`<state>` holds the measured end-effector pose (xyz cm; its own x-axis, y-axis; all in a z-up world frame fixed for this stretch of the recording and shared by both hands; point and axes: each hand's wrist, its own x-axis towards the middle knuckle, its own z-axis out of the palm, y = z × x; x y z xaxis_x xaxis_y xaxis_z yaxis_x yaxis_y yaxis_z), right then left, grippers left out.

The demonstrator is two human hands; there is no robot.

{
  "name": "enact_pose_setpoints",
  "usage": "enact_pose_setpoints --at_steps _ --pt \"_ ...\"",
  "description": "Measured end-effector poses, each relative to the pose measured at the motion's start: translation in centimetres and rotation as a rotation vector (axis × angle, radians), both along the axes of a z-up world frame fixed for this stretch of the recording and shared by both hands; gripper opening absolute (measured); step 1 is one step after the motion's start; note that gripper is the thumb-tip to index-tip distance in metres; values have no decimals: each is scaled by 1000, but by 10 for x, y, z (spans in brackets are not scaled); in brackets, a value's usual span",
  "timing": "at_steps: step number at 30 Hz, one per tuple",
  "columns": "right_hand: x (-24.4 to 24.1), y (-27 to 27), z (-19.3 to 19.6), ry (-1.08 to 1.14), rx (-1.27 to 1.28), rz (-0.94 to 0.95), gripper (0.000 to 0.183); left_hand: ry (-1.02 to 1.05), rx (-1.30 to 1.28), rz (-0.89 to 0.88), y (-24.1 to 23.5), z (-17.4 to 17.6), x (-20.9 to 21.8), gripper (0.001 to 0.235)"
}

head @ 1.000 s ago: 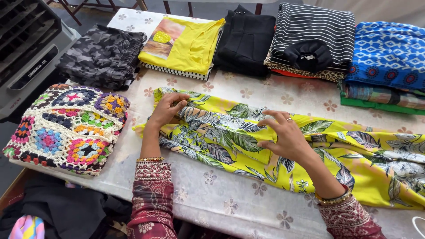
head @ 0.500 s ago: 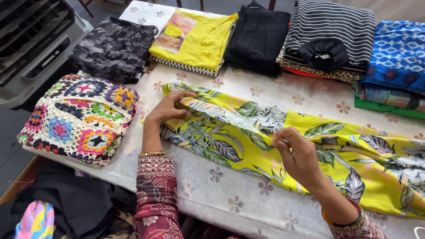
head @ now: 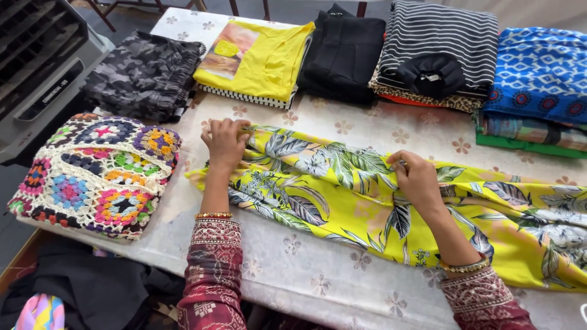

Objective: The person folds a yellow floral skirt and a light blue shirt on a table. They smooth the fabric, fold the items into neat rectangles, and place them on a stack of other folded clothes.

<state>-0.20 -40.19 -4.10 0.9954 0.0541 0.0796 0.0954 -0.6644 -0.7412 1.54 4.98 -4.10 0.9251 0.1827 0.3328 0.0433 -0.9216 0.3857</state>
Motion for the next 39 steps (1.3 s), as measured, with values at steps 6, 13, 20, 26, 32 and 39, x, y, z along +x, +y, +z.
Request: enact_pose_setpoints --at_steps 6,13,20,26,32,39 --pt "-9 1 22 -391 -146 88 11 -205 364 -75 -33 0 4 29" --pt "6 -36 24 -397 -184 3 11 -306 406 -331 -72 -19 9 44" --pt "14 -76 30 -372 -134 -106 11 59 251 -278 -67 -3 7 48" --pt "6 -108 26 -385 -138 -119 13 164 219 -271 -52 -6 17 55" --pt "-26 -190 2 -311 -300 -223 18 172 316 -250 -17 12 18 60" --pt "-85 -297 -6 -286 -438 -386 19 207 484 -120 52 19 33 67"
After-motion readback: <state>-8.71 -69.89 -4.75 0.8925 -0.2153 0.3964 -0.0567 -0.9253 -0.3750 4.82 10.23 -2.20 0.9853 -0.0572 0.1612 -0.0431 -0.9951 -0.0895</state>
